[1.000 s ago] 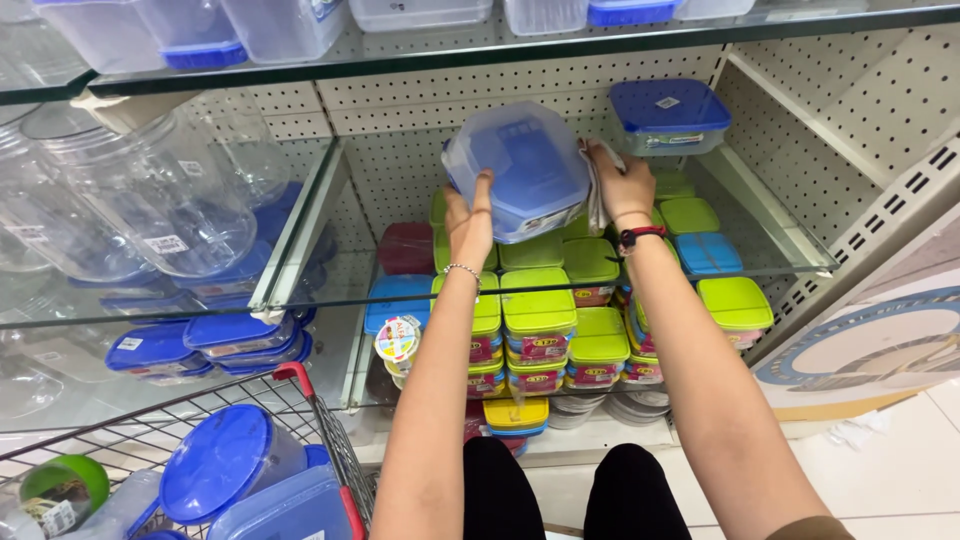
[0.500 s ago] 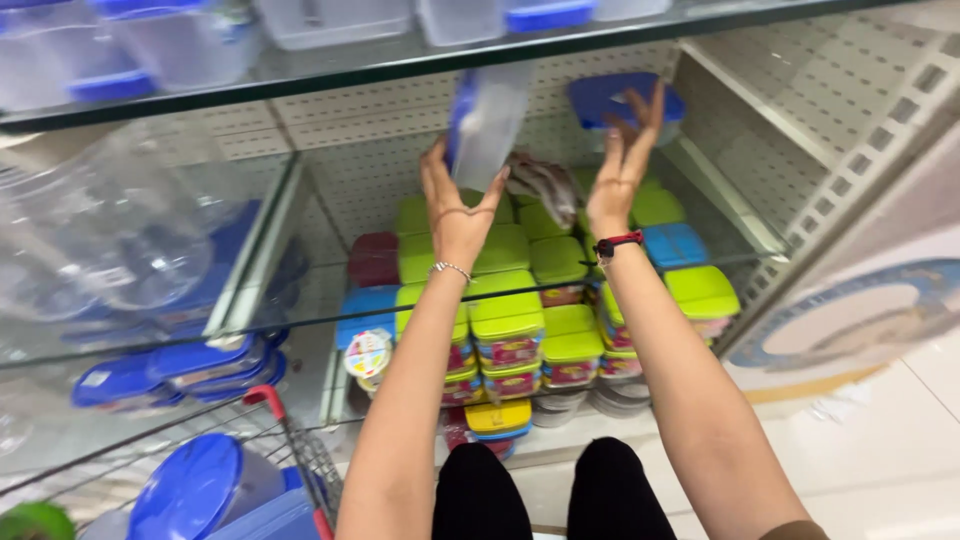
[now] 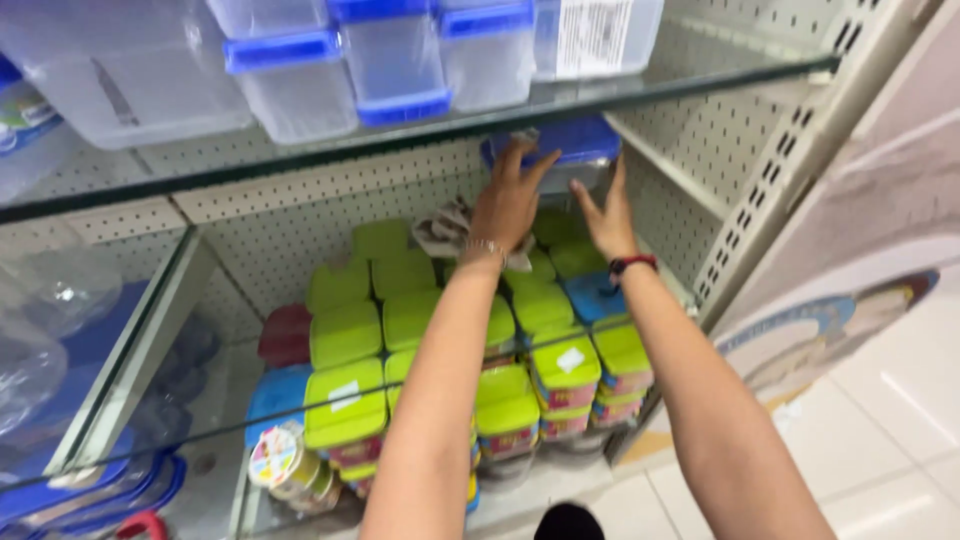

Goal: Clean plastic containers with a cloth and place them in a shopping cart.

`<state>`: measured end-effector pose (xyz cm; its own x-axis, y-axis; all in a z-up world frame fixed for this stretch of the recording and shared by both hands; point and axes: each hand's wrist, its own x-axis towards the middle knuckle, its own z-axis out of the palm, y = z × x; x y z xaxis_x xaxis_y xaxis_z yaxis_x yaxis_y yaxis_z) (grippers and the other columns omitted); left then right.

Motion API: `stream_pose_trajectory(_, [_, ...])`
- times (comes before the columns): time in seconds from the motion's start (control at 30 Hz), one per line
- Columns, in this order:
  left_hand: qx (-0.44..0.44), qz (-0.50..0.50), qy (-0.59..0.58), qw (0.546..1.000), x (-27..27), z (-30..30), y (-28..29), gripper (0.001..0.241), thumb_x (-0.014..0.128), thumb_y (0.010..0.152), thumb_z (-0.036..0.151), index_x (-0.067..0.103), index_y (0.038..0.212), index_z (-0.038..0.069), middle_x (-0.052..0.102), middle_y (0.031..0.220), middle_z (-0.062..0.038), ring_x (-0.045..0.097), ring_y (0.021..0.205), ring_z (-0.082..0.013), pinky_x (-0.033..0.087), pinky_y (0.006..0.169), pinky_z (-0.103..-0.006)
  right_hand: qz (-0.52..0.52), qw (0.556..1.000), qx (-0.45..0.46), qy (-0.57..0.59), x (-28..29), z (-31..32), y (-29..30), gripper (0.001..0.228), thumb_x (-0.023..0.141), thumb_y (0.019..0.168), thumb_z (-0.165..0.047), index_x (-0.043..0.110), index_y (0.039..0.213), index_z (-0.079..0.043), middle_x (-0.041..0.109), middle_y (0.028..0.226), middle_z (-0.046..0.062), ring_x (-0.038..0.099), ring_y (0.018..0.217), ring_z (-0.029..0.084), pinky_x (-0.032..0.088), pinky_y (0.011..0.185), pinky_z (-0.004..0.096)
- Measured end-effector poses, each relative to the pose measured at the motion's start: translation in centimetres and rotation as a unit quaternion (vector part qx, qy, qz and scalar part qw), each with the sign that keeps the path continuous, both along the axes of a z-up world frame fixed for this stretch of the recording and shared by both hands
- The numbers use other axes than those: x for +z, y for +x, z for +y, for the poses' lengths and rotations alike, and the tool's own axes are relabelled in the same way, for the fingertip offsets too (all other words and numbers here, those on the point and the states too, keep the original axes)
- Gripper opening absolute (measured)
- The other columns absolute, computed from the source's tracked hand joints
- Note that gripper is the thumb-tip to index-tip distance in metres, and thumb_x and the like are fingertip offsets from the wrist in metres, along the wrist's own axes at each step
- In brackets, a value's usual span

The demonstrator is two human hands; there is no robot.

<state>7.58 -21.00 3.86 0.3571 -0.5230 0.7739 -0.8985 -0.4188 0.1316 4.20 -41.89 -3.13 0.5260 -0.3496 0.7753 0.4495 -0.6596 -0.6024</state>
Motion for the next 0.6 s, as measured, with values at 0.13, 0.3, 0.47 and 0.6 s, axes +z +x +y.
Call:
stream_pose_trajectory(0.13, [0.011,-0.017,-0.079,0.997,-1.0,1.1,-1.2,0.082,0.076,0.084,0.015,0.037,0.156,0.02,0.037,0.155,-0.017,0.033,0.148,-0.0404,0.042,0.117,-0.0484,0.089,0.994,-0.054,-0.033,0.5,-0.5,1.4,0.089,0.064,0.104,-0.038,0.011,0.16,0.006,0.029,0.162,0.033,0.032,0.15,0.04,0.028,0.122,0.045])
stream_pose_trajectory(0.3, [0.036,0.022,-0.154,0.987,-2.1,1.1,0.2,0.106,0.081,0.081,0.025,0.013,0.161,0.009,0.029,0.16,-0.034,0.045,0.136,-0.0486,0.051,0.103,-0.0455,0.132,0.99,-0.038,-0.028,-1.5,-3.7,4.9,0.073,0.044,0.109,-0.046,0.024,0.159,0.003,0.032,0.162,0.03,0.03,0.152,0.042,0.025,0.124,0.047])
stream_pose_trajectory(0.47, [0.081,0.115,-0.085,0.986,-2.1,0.9,0.4,0.099,0.076,0.089,0.033,0.016,0.165,0.012,0.06,0.14,-0.022,0.065,0.119,-0.0401,0.053,0.106,-0.0441,0.194,0.978,-0.069,0.014,0.6,-1.8,3.4,0.071,0.042,0.106,-0.047,0.027,0.162,-0.006,0.033,0.159,0.029,0.035,0.148,0.045,0.029,0.121,0.048])
stream_pose_trajectory(0.6, [0.123,0.063,-0.129,0.982,-4.4,0.0,3.1,0.095,0.068,0.09,0.03,0.015,0.165,0.006,0.055,0.149,-0.021,0.062,0.125,-0.0362,0.028,0.129,-0.0613,0.236,0.965,-0.099,0.05,1.2,-1.1,2.6,0.087,0.044,0.101,-0.059,0.015,0.163,-0.005,0.022,0.161,0.031,0.03,0.149,0.047,0.027,0.123,0.049])
